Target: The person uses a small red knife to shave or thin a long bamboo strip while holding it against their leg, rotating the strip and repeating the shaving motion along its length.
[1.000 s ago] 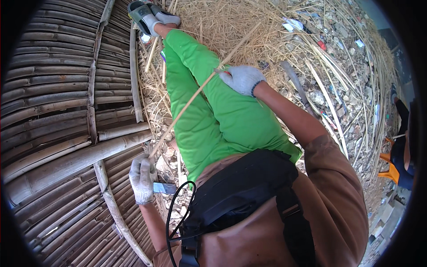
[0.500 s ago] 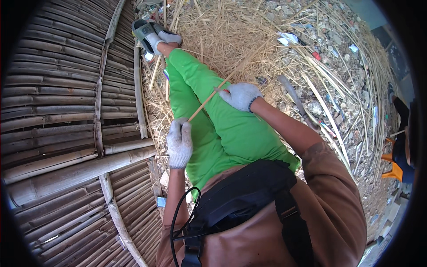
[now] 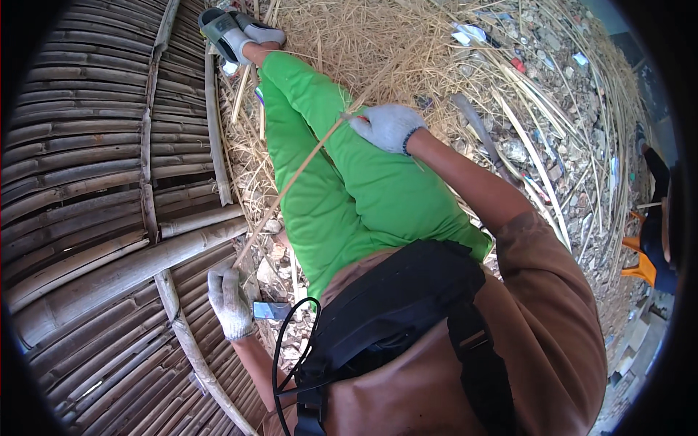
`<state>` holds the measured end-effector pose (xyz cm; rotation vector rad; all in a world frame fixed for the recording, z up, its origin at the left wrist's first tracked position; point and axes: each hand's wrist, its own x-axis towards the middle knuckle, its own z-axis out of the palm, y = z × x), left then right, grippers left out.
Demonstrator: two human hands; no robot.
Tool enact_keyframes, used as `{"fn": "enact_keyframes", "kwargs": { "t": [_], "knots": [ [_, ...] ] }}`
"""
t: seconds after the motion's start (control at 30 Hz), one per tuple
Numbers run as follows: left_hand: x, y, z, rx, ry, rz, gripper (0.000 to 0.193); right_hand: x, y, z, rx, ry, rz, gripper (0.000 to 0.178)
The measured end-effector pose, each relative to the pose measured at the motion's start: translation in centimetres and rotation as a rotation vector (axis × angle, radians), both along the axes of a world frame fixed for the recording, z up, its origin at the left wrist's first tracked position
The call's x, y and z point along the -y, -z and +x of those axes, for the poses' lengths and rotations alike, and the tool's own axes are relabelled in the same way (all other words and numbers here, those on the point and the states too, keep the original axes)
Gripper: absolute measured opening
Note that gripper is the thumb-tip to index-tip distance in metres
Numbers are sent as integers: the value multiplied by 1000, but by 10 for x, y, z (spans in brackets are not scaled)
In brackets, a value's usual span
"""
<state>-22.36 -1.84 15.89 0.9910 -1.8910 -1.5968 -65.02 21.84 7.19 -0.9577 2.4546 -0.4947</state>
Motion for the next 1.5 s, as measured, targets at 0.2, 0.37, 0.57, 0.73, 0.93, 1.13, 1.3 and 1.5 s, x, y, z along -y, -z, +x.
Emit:
{"fn": "enact_keyframes", "kwargs": {
  "t": [0.2,0.37,0.57,0.73,0.93,1.13,1.3,1.5],
  "knots": [
    [0,17,-38,99,108,-151,13,-2,-3,-3,22,20,22,70],
    [-24,53,-134,60,305,-262,15,4,-4,0,2,20,40,70],
    [-30,55,-194,94,383,-541,19,7,-2,-3,38,16,70,71],
    [-6,50,-130,57,220,-306,10,4,4,-4,54,30,48,71],
    [32,9,-24,-96,10,-39,13,1,-4,-3,50,21,33,72],
    [17,18,-51,-45,105,-187,8,1,4,-7,48,19,26,73],
    [-9,46,-137,27,261,-248,8,4,-7,-4,42,24,63,77],
    [-17,61,-194,15,340,-418,9,8,4,-7,73,14,46,72]
  ]
}}
